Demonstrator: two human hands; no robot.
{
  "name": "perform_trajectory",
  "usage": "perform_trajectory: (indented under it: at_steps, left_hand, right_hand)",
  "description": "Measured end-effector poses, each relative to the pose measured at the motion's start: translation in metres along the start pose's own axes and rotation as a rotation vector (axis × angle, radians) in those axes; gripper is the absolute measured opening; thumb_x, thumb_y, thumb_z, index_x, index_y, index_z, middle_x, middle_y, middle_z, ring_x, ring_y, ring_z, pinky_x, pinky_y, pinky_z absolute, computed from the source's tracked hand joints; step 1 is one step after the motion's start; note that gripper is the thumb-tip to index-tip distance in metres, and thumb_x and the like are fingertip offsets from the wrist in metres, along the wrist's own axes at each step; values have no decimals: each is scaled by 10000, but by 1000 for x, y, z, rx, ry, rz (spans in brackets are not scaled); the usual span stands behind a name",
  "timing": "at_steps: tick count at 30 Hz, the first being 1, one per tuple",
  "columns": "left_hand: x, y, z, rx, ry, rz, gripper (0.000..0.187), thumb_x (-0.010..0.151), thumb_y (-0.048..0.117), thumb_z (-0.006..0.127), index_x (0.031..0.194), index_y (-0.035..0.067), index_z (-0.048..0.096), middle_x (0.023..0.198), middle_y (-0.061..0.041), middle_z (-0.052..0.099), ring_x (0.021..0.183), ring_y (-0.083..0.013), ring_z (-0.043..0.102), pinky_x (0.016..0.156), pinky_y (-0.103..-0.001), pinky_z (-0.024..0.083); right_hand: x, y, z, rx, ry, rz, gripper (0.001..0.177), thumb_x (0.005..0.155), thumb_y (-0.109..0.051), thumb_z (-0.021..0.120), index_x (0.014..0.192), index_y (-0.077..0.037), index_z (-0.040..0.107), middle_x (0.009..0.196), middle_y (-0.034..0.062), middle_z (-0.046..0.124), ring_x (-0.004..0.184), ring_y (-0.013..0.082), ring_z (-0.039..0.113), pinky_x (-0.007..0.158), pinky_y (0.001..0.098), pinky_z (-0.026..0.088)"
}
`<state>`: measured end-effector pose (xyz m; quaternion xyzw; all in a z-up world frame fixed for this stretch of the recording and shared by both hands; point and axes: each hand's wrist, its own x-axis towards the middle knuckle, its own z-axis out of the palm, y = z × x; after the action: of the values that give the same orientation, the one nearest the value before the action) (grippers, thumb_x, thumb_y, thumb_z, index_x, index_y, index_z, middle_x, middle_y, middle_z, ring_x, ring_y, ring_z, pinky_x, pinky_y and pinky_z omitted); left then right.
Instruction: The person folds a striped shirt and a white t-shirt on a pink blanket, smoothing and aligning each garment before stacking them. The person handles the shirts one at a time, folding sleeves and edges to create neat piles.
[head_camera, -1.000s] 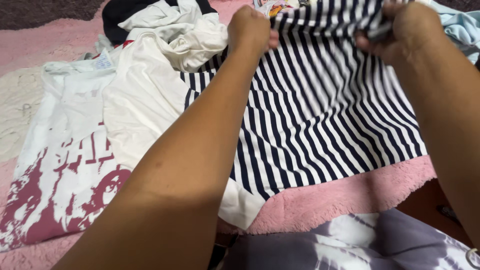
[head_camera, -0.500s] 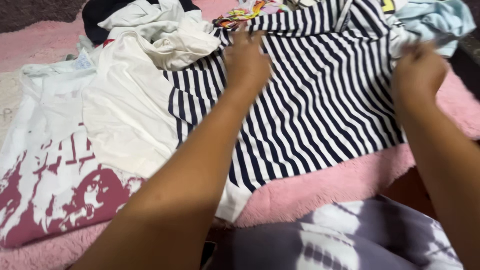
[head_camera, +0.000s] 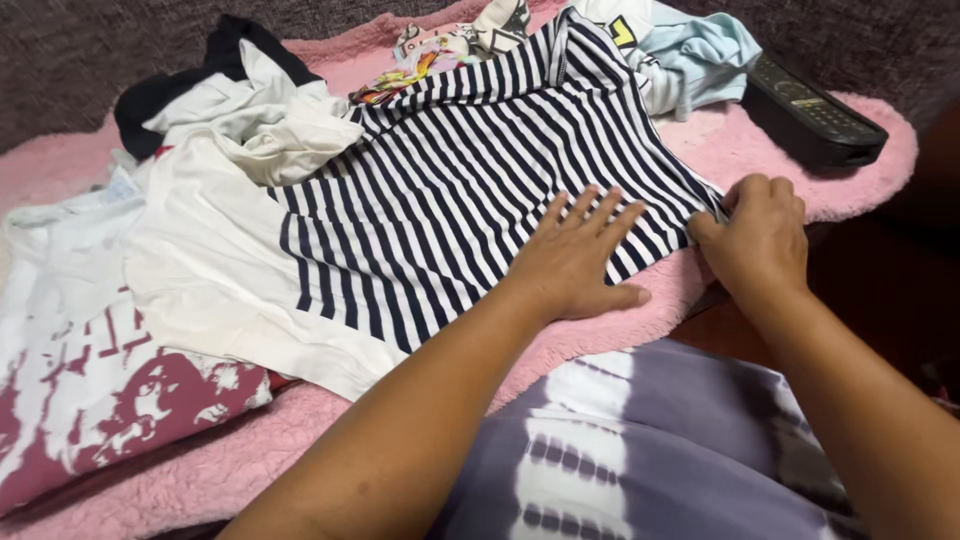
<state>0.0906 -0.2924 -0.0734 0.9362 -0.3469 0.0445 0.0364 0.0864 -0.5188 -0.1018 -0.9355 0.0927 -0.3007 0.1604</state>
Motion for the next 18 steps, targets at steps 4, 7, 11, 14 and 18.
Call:
perform_trajectory:
  at_steps: [4,7,11,14,18]
  left_hand:
    - [1,11,7,10,26,18,867,898,613,480,1635,308,140,1698,-65,123,1555,-271,96,1236,-493,45]
    - [5,18,8,2,-23,-65,726,965,545,407,1611,329,153,1696,-41,99,1556,-252,71,1234,-508,26]
    - [5,18,6,-22,-37,-71,677,1000,535,360,1608,315,162,1701,-33,103,1565,-243,72,1252,-498,28]
    - [5,18,3,-22,-70,-71,691,998,541,360,1613,300,157,1703,-38,89,1565,-240,65,1250,-486,28]
    - [8,19,5,-24,-86,-71,691,995,552,325,1611,300,138,1696,-25,66,1559,-236,49,1241,-484,18]
  right_hand:
    - [-9,-6,-1,43,-107,199,282,826,-265,779,944,-13,732,1112,216,647,1023,416,630,915,504,496]
    - [4,-2,-3,43,-115,209,217,858,-252,754,940,-53,771,986,205,715,897,398,671,861,501,528]
    - [17,8,-6,368,-134,337,150,933,-172,707,969,-33,749,856,176,715,701,275,662,706,410,527]
    - [25,20,-10,804,-175,504,103,1005,-119,635,977,-43,698,859,121,677,640,196,608,560,350,497]
    - [44,38,-11,1138,-234,680,58,1044,-132,572,1027,-100,618,885,48,666,633,130,592,553,275,515]
